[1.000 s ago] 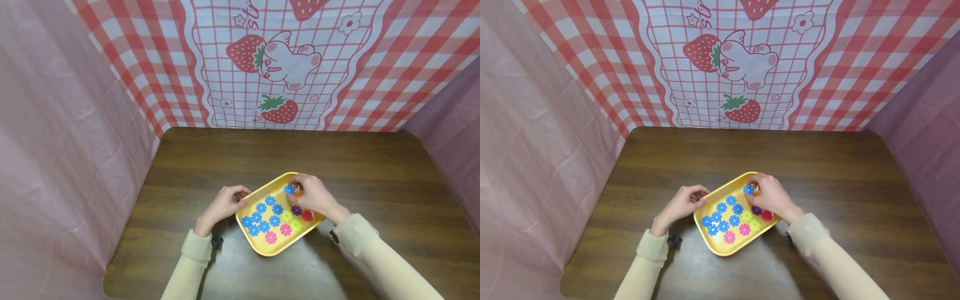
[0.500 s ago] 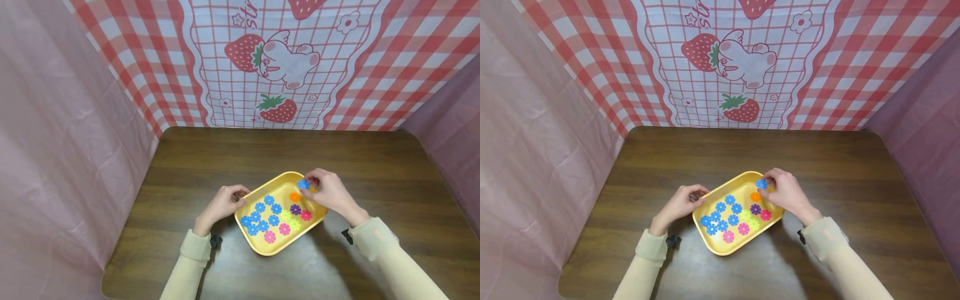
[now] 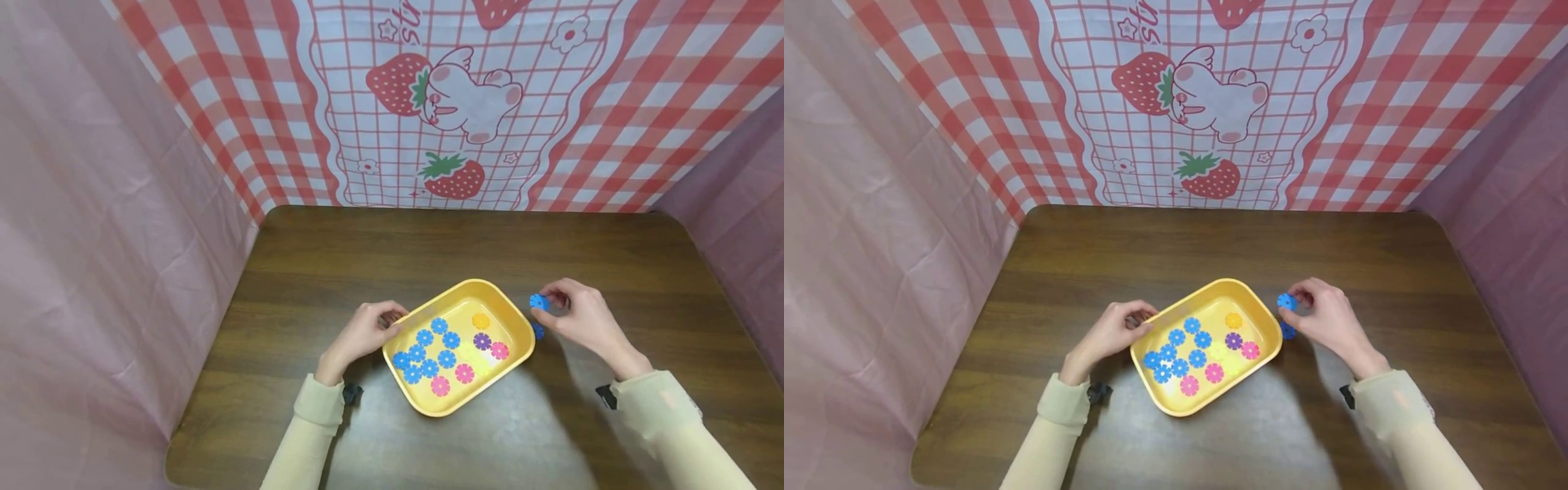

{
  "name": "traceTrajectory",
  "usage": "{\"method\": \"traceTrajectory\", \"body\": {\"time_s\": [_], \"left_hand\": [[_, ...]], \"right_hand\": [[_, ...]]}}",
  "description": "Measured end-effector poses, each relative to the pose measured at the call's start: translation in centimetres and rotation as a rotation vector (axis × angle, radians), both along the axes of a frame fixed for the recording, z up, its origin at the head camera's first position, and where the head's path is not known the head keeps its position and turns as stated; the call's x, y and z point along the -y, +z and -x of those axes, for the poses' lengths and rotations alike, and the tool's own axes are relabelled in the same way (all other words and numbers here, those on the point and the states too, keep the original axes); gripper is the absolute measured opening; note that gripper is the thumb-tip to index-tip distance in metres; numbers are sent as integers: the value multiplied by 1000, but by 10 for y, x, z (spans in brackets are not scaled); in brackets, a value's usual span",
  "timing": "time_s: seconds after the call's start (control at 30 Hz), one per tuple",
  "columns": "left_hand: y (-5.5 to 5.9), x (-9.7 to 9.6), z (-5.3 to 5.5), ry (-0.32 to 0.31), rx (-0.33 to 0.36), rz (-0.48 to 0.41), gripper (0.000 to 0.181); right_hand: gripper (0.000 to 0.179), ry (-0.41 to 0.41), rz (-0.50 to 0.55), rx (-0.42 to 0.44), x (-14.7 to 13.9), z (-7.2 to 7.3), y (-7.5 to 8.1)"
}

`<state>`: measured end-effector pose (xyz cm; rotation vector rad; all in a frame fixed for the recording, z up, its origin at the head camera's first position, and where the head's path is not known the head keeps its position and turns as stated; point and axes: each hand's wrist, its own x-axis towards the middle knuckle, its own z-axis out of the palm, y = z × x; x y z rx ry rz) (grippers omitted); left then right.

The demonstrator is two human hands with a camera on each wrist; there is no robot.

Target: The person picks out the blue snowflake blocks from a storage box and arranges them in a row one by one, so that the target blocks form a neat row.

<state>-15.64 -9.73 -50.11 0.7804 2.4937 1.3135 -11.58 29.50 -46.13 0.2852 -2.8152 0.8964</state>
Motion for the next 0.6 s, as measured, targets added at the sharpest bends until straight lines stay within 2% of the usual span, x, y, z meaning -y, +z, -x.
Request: {"method": "traceTrajectory", "body": {"time_s": [0.2,0.6], "left_hand": [[1,0,0,-7,-14,-11,19],[0,-1,-1,-6,-34,-34,18]], "right_hand": [[32,-19,-1,-19,-16,-4,-14],[32,-45,-34,27,-31,-11,-35]]}}
